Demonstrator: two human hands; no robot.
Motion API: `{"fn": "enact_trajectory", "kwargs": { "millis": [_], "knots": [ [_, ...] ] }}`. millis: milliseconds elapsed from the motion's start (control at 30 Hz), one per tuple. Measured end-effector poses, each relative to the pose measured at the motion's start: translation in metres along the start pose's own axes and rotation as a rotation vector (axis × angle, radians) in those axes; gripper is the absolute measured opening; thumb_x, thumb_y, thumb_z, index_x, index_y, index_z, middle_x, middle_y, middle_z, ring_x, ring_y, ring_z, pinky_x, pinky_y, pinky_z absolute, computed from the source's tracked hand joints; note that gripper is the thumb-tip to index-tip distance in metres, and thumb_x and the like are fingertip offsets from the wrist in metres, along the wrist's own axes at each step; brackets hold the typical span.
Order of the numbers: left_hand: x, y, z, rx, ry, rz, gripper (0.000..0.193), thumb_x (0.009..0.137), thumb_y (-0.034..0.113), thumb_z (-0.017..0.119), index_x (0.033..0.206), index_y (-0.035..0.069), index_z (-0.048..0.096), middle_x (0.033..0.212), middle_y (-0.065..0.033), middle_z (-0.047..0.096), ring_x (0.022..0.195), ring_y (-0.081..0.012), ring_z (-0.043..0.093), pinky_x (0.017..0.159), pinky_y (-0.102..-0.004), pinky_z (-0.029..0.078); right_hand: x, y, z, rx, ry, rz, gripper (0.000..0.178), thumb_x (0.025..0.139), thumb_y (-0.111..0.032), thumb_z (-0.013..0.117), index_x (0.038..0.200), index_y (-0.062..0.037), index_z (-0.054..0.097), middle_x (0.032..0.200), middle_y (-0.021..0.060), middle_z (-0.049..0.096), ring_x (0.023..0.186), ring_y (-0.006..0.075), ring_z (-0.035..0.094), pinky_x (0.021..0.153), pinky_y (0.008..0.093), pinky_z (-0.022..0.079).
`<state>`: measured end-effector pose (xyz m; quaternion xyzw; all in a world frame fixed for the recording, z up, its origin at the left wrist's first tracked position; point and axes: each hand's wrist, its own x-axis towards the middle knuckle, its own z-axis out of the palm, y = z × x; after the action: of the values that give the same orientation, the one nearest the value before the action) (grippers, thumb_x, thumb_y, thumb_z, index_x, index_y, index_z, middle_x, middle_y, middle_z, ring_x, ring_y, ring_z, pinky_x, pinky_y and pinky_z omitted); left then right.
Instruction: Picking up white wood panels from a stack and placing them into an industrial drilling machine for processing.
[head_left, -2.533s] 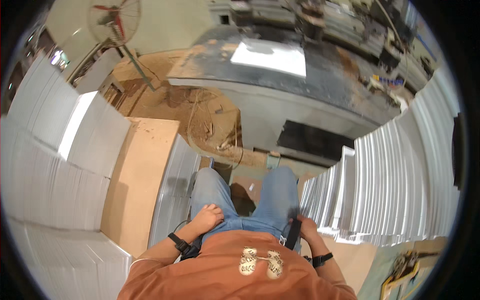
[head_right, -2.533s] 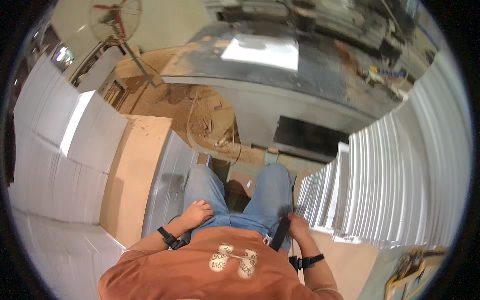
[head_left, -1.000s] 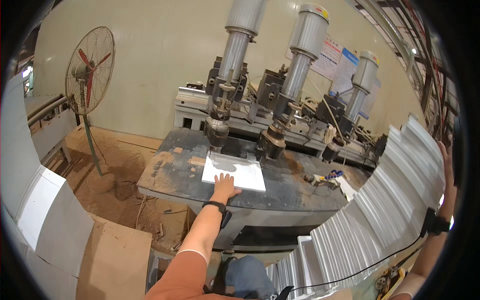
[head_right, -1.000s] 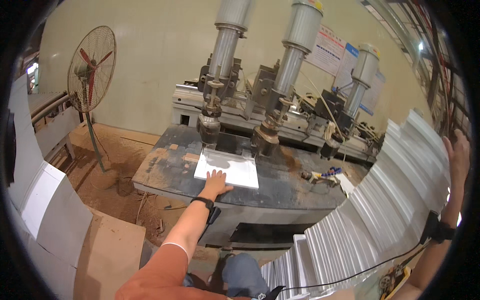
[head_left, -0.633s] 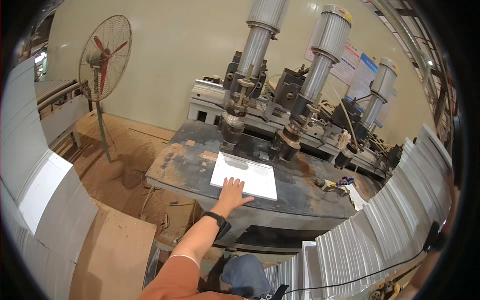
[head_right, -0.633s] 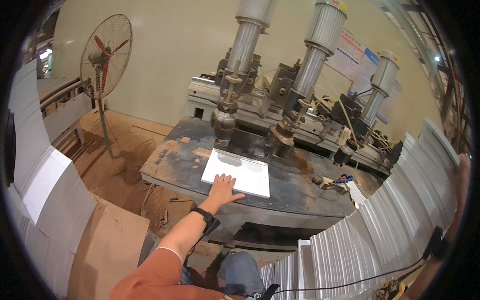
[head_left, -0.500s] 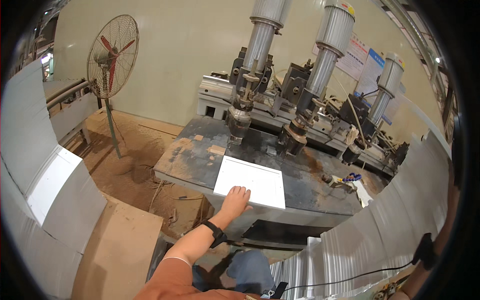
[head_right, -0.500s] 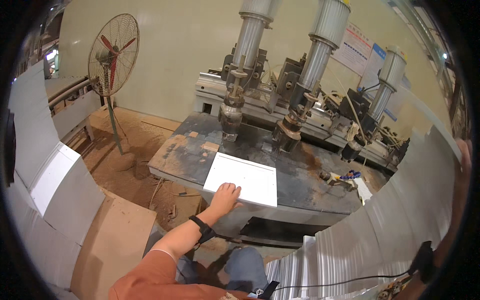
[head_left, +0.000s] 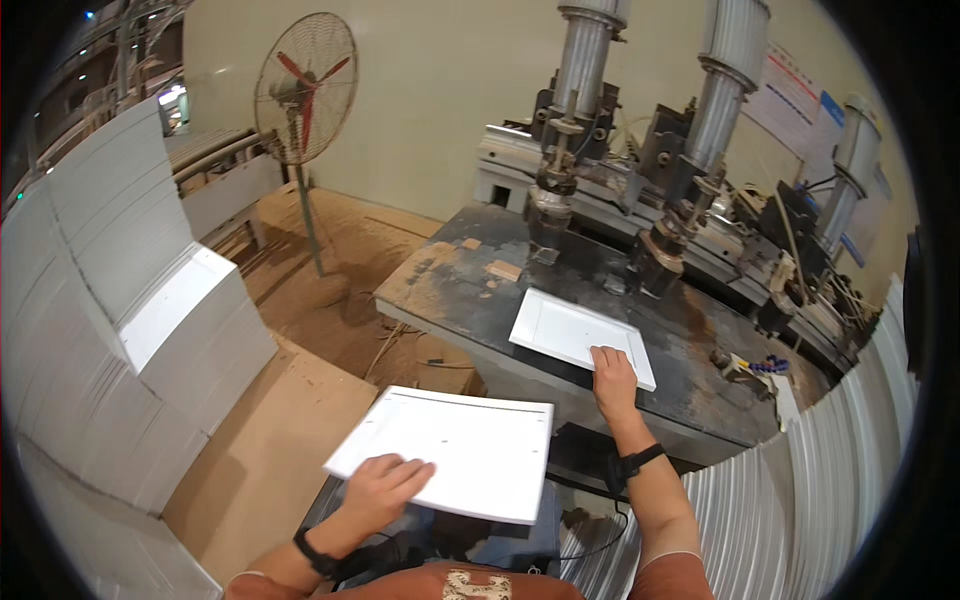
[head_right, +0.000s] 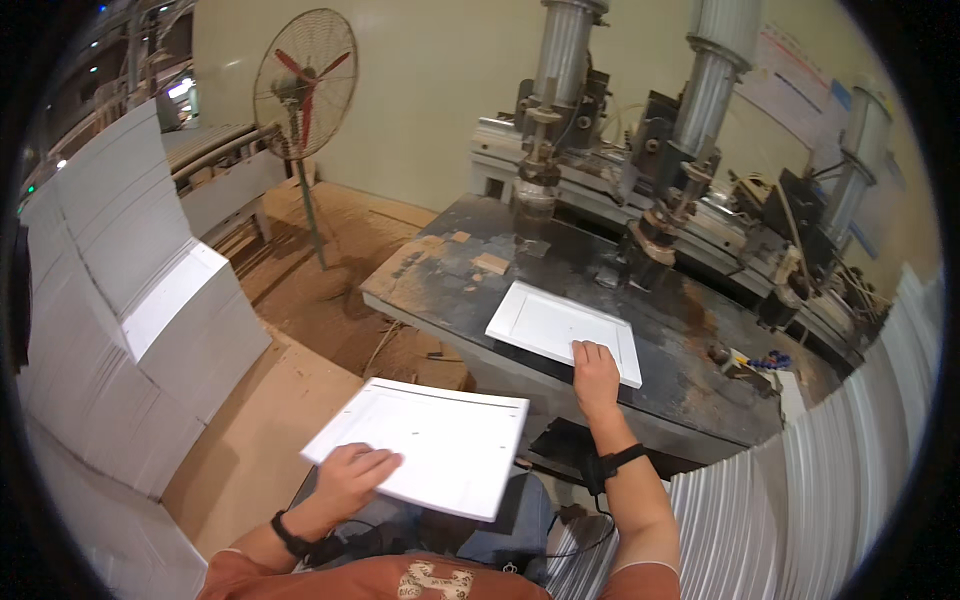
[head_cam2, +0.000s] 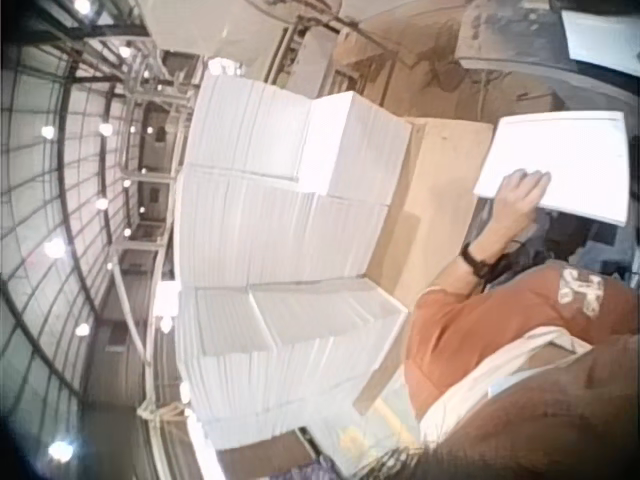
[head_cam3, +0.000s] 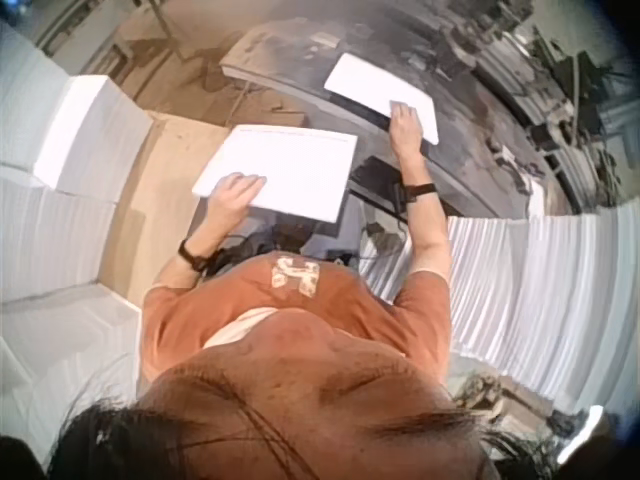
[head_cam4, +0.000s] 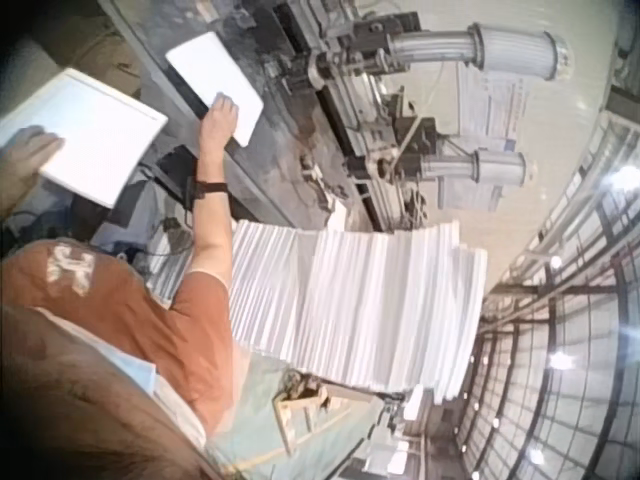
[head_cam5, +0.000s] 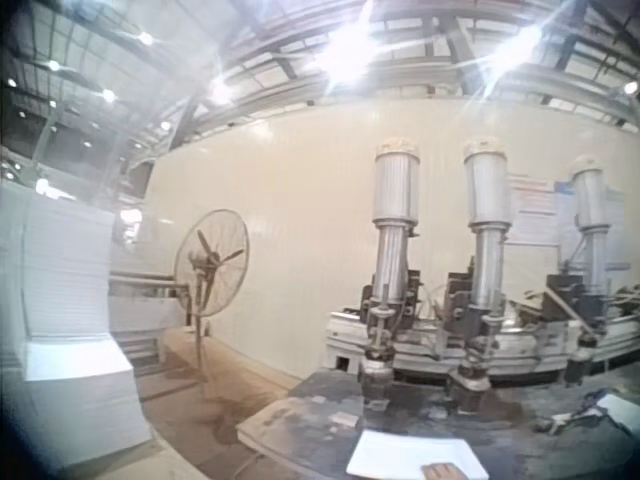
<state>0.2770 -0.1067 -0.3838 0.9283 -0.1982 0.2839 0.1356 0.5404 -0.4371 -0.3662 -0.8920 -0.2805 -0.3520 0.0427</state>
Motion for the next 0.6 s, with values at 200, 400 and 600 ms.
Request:
{"fn": "enact_trajectory", "kwargs": {
  "millis": [200, 400, 600],
  "knots": [
    [-0.074, 0.024, -0.064, 0.350, 0.120, -0.310, 0.037, 0.065, 0.011, 0.061, 0.102, 0.011, 0.068, 0.095, -0.0025, 0.066, 0.088, -0.0233, 0.062, 0.072, -0.0339, 0.049, -0.006, 0.056, 0.107, 0.104, -0.248, 0.220, 0.050, 0.080, -0.032, 0.065, 0.115, 0.0028, 0.056, 0.116, 0.0194, 0.058, 0.110, 0.0354, 0.051, 0.095, 0.0438, 0.039],
    [-0.161, 0.055, -0.096, 0.595, 0.092, -0.683, 0.036, 0.070, 0.008, 0.059, 0.105, 0.010, 0.066, 0.100, -0.0034, 0.065, 0.092, -0.0237, 0.060, 0.076, -0.0349, 0.048, 0.018, 0.080, 0.145, 0.210, -0.053, -0.014, 0.039, 0.080, -0.025, 0.068, 0.109, 0.0001, 0.061, 0.108, 0.0168, 0.063, 0.099, 0.0375, 0.056, 0.087, 0.0430, 0.044],
    [-0.232, 0.019, -0.098, 0.822, 0.126, -0.928, 0.039, 0.073, 0.007, 0.056, 0.111, 0.010, 0.062, 0.102, -0.0039, 0.062, 0.093, -0.0236, 0.057, 0.074, -0.0349, 0.045, 0.049, 0.051, 0.136, 0.134, -0.311, 0.183, 0.045, 0.083, -0.025, 0.066, 0.120, -0.0005, 0.055, 0.118, 0.0194, 0.057, 0.108, 0.0372, 0.053, 0.092, 0.0429, 0.042]
  ]
}}
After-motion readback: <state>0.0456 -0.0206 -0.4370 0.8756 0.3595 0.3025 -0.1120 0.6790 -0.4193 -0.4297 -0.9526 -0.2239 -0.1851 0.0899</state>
